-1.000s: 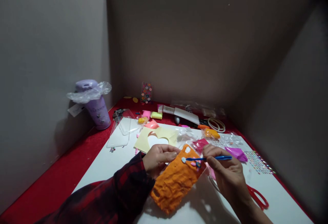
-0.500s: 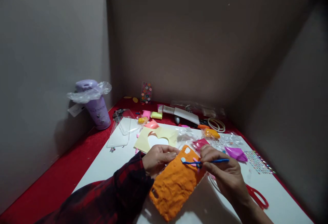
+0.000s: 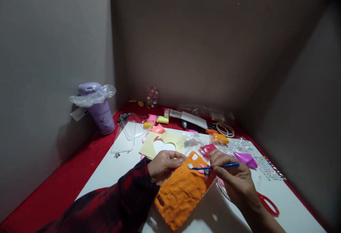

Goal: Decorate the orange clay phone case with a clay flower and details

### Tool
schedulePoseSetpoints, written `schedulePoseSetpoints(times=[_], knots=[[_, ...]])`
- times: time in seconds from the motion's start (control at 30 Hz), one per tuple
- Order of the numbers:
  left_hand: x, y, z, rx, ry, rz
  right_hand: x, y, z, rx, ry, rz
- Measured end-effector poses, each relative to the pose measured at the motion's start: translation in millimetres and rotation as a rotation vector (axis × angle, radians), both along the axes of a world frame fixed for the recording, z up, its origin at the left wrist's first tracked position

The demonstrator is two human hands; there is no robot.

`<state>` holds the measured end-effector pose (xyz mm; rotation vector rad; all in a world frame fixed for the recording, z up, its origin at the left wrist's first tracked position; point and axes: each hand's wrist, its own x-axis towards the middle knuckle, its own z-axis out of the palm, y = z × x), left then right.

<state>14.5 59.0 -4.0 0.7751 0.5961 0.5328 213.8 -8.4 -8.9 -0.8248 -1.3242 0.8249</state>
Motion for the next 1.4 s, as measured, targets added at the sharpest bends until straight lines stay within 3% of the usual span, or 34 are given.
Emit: schedulePoseSetpoints(times=[0.27, 0.57, 0.9, 1.4], knots=[[0.8, 0.4, -1.0, 0.017, -0.002, 0.004, -1.3, -1.7, 0.3, 0.006, -0.084, 0.012], [0.9, 1.9, -2.4, 0.003, -0.004, 0.016, 1.9, 3.2, -1.2, 0.034, 0.027, 0.019], [1.3, 1.3, -1.6, 0.009, -0.008, 0.012, 1.6, 1.5, -3.8, 0.031, -0.036, 0.027], [0.5, 0.8, -1.6, 0.011, -0.015, 0.021, 3.0, 4.6, 3.2, 0.049, 0.035, 0.032]])
